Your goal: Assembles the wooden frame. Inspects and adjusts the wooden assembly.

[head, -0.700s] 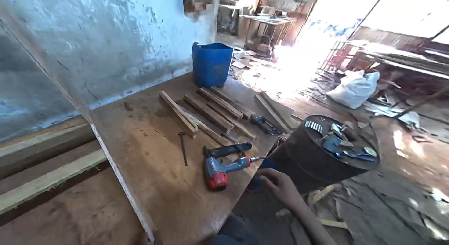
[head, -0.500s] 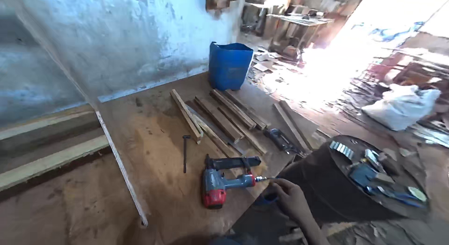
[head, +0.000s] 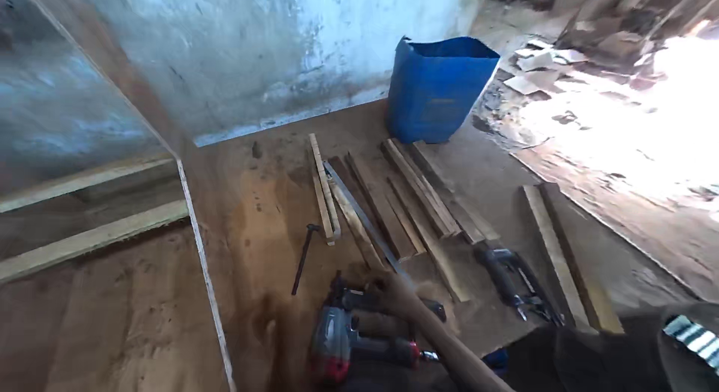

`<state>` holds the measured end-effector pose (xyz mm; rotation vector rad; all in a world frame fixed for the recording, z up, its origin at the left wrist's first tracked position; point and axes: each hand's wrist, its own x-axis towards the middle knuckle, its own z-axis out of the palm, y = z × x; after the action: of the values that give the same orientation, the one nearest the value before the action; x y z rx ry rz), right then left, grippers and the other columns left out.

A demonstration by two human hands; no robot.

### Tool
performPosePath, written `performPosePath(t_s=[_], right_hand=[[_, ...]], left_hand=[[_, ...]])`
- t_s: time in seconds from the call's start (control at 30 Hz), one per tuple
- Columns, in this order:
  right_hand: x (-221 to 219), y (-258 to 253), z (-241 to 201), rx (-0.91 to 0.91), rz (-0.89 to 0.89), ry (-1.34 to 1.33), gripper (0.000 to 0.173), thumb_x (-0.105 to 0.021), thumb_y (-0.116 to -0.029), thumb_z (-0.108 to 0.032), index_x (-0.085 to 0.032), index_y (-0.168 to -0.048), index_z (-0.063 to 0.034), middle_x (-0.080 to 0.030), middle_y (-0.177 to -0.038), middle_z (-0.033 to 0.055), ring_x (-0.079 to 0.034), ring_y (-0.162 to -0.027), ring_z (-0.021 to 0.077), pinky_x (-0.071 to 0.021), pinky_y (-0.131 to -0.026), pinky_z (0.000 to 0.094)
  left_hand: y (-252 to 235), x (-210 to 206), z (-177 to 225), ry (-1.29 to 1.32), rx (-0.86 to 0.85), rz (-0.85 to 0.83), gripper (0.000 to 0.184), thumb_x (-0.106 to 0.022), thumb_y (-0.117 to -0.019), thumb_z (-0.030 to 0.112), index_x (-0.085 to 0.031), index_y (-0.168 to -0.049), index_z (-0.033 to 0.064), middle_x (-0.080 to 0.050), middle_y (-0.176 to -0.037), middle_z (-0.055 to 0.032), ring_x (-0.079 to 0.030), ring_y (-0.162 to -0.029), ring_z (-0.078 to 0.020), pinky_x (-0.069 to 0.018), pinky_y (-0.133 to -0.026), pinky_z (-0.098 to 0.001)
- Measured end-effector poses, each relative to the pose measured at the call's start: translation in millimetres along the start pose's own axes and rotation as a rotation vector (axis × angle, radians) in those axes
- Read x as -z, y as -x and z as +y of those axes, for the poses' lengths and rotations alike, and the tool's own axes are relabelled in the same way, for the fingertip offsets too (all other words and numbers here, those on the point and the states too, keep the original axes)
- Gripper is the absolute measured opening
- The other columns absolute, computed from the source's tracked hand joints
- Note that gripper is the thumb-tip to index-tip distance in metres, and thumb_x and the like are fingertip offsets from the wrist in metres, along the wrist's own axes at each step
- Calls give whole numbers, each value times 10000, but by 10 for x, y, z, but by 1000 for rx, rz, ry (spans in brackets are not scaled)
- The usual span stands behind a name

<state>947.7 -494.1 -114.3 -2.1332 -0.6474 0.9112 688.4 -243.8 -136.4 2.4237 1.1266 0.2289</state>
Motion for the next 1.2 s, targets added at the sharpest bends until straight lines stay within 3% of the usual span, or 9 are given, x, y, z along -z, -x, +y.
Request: performPosePath(t_s=[0.07,0.2,0.33,0.43,0.63,0.8,0.93,1.03,1.2], right_hand=[[-34,-184,14,15,-54,-26,336,-578,-1014,-258,-689,-1272,-74,-721,-1159,120,-701,-1043,241,-558,-971,476],[-81,-304,54,29,-194,-77,341,-596,-1010,-250,-687,-1296,-88,-708,-1227,117,-682,-1127,228,-533,-1026,463],[-108,-375,447,16,-200,-111,338,-619,-1001,-267,-694,-1276,-86,-723,-1170,129,-700,-1067,252,-551,-985,494],[-37,-427,707,-66,-170,-161,328,-624,-996,-271,-710,-1254,-87,-733,-1155,123,-705,-1069,249,-555,-988,502],[226,-646,969,-184,-79,-189,333,-605,-1012,-269,-689,-1274,-81,-733,-1162,107,-720,-1034,239,-578,-959,484],[344,-833,937,-165,-3,-199,324,-591,-1012,-247,-688,-1275,-85,-719,-1189,91,-708,-1043,198,-577,-957,440],[352,-810,788,-69,42,-256,299,-607,-999,-206,-698,-1250,-69,-720,-1169,79,-709,-1019,163,-596,-927,394],[359,-675,628,-5,64,-258,268,-608,-1012,-202,-706,-1232,-86,-737,-1067,51,-711,-870,134,-615,-806,364],[168,-277,578,-43,65,-355,233,-611,-1005,-147,-718,-1186,-47,-754,-1015,68,-725,-873,164,-616,-825,385]], left_hand=[[-258,-160,349,71,-97,-203,493,-598,-1012,422,-616,-1375,90,-623,-1355,-162,-593,-1273,-313,-484,-1090,-511],[-880,-467,1260,0,-209,-475,505,-527,-1035,456,-594,-1422,138,-561,-1467,-129,-510,-1387,-289,-409,-1171,-480],[-1640,-885,2059,-162,-230,-355,539,-547,-1032,438,-565,-1446,94,-526,-1500,-143,-519,-1369,-320,-422,-1142,-514],[-2181,-1302,2388,-265,-150,-276,662,-605,-990,450,-478,-1512,62,-376,-1613,-160,-387,-1459,-370,-345,-1170,-577],[-2261,-1999,2459,-341,-180,-244,722,-665,-961,324,-406,-1521,-50,-119,-1713,-169,-161,-1566,-363,-248,-1214,-600],[-2254,-2024,2523,-220,-160,-222,573,-571,-990,126,-407,-1504,-67,-200,-1674,-225,-255,-1534,-374,-331,-1205,-522],[-2141,-1745,2760,-49,-274,-283,452,-583,-1007,123,-538,-1455,94,-566,-1427,-177,-559,-1305,-349,-493,-1076,-505],[-2053,-1695,2796,-34,-192,-226,666,-661,-931,151,-426,-1550,93,-366,-1609,-203,-382,-1466,-379,-388,-1163,-541],[-1815,-1683,2625,-122,-90,-319,984,-748,-842,204,-184,-1638,69,-181,-1665,-266,-318,-1491,-431,-428,-1126,-555]])
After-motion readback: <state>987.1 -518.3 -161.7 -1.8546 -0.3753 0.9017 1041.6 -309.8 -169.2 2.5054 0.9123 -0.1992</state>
